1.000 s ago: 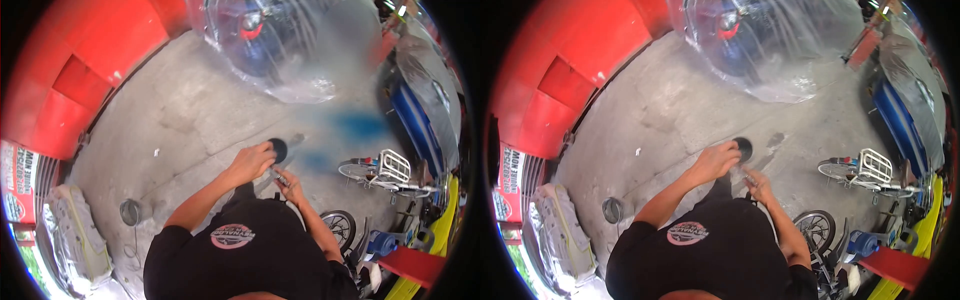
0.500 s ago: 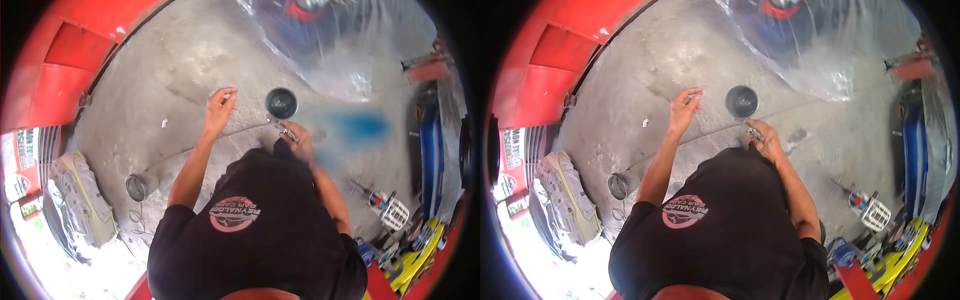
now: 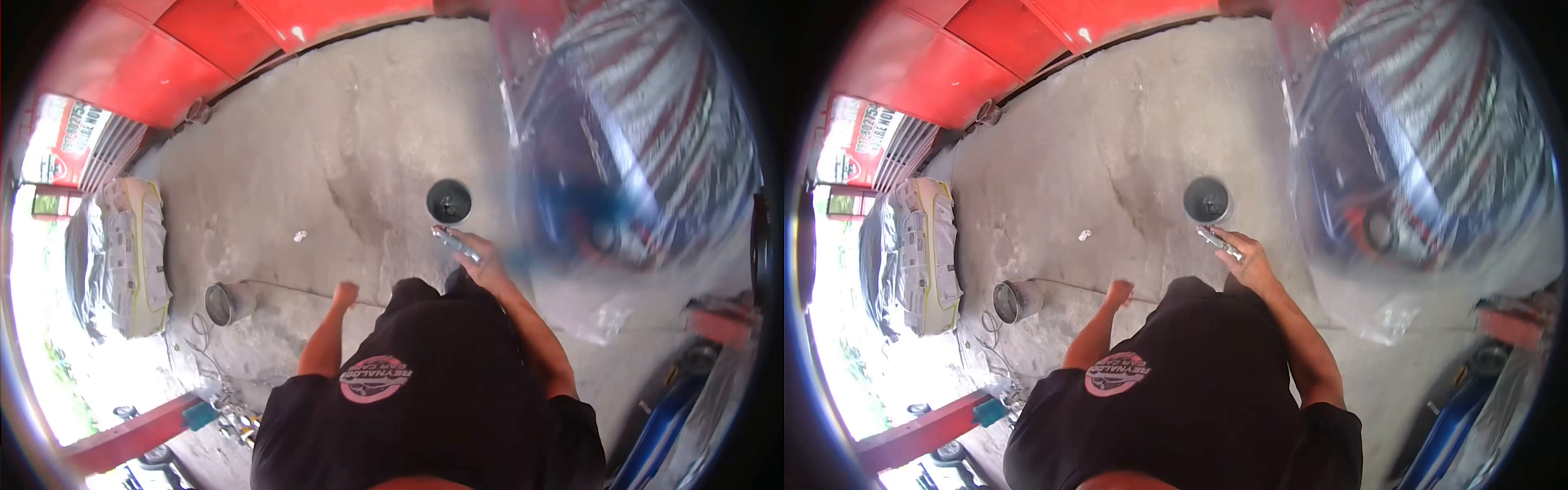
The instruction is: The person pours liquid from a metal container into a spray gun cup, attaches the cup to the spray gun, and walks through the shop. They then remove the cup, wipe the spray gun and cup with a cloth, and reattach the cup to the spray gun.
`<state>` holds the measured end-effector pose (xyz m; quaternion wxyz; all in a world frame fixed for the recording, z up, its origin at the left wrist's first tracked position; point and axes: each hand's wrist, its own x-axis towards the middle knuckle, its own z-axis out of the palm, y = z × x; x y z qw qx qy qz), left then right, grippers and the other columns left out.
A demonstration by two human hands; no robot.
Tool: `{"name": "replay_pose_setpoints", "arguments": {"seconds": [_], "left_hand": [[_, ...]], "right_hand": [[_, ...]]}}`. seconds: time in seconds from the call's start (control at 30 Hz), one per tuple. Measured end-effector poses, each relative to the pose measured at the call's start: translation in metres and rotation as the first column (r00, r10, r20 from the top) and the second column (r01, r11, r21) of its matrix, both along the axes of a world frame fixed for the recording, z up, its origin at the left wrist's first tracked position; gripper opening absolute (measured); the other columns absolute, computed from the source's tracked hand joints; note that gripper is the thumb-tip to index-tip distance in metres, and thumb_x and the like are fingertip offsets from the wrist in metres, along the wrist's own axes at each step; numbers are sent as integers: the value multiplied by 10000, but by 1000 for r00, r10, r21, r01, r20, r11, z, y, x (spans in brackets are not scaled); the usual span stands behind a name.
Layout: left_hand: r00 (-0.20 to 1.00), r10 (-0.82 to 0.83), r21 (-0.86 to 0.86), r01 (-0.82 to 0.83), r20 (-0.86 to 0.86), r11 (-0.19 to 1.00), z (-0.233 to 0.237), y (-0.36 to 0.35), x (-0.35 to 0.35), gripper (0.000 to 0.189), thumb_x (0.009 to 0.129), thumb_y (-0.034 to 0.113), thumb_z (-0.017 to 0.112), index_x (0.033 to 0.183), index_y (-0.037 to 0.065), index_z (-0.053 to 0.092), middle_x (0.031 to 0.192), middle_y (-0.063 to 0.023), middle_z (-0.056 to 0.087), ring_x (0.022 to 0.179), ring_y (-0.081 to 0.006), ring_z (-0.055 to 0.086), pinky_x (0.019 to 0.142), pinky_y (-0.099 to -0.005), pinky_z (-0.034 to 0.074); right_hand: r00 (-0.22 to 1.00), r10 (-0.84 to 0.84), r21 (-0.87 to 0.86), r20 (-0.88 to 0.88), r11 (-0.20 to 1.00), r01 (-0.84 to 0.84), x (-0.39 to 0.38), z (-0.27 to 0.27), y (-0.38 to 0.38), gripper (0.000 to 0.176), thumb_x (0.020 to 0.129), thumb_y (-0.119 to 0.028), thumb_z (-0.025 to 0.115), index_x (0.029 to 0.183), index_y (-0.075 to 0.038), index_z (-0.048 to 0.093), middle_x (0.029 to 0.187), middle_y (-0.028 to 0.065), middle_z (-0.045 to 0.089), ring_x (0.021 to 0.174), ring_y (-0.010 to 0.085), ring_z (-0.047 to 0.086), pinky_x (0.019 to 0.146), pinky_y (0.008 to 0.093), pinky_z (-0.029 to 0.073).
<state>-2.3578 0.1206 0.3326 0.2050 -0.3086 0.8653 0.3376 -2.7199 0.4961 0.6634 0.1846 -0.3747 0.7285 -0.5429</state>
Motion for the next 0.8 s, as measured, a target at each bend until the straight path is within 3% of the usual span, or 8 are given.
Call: {"name": "replay_pose_setpoints", "arguments": {"seconds": [0.03,0.27,0.43,0.63,0.7,0.73,0.77,0.8], "left_hand": [[810,527,202,-578,256,791,92,31,-29,206,947,221,661,878,38,723,752,-128,719,678,-262,734,549,-441,588],[492,779,341,-863,389,374,94,43,-97,248,974,191,673,1181,78,748,857,-84,722,617,-234,674,516,-402,565],[640,733,471,-733,232,491,54,-47,-249,222,965,173,682,1115,34,768,841,-101,732,646,-219,684,514,-391,554],[662,686,447,-734,303,511,-9,-300,-523,251,1047,260,556,989,72,711,714,-97,675,509,-233,638,426,-433,495],[995,-94,85,95,-15,992,-53,-405,-622,319,1025,187,521,794,51,694,720,-115,715,526,-263,651,513,-448,536],[987,57,47,-51,-151,998,-46,-438,-681,303,1015,209,567,820,36,721,761,-114,744,607,-232,689,574,-426,553],[868,464,280,-408,-174,869,37,-436,-755,276,1014,239,602,944,28,766,801,-102,754,668,-197,691,603,-403,554],[866,468,325,-398,-176,858,71,-457,-822,283,1018,248,615,1074,24,780,856,-95,763,696,-171,679,629,-360,553]], "right_hand": [[998,-10,-19,56,1000,11,-28,6,-18,518,925,-33,764,1432,-92,678,1277,165,750,1142,307,731,997,379,563],[990,11,-70,141,998,-1,-228,2,-143,500,945,-59,737,1439,-61,664,1272,166,755,1121,271,741,975,365,554],[991,41,8,129,999,-42,-369,2,-237,509,954,-58,719,1458,-66,652,1282,147,757,1147,224,723,990,357,543],[997,-63,7,34,998,63,-543,-30,-337,507,955,-30,712,1458,-52,653,1353,155,737,1215,233,703,1053,352,517],[979,-143,-23,147,989,148,-585,-29,-364,508,956,-2,701,1460,-20,643,1409,136,718,1295,208,664,1116,344,481],[973,-161,-26,166,986,167,-609,-21,-378,508,956,-2,701,1460,-20,643,1409,136,718,1295,208,664,1116,344,481],[977,-149,7,155,989,150,-634,-5,-391,505,961,-5,698,1462,-19,641,1411,138,717,1302,207,661,1119,344,478],[981,-135,39,138,991,131,-661,1,-408,502,965,-7,694,1464,-19,640,1413,139,716,1309,205,657,1123,343,475]]}}
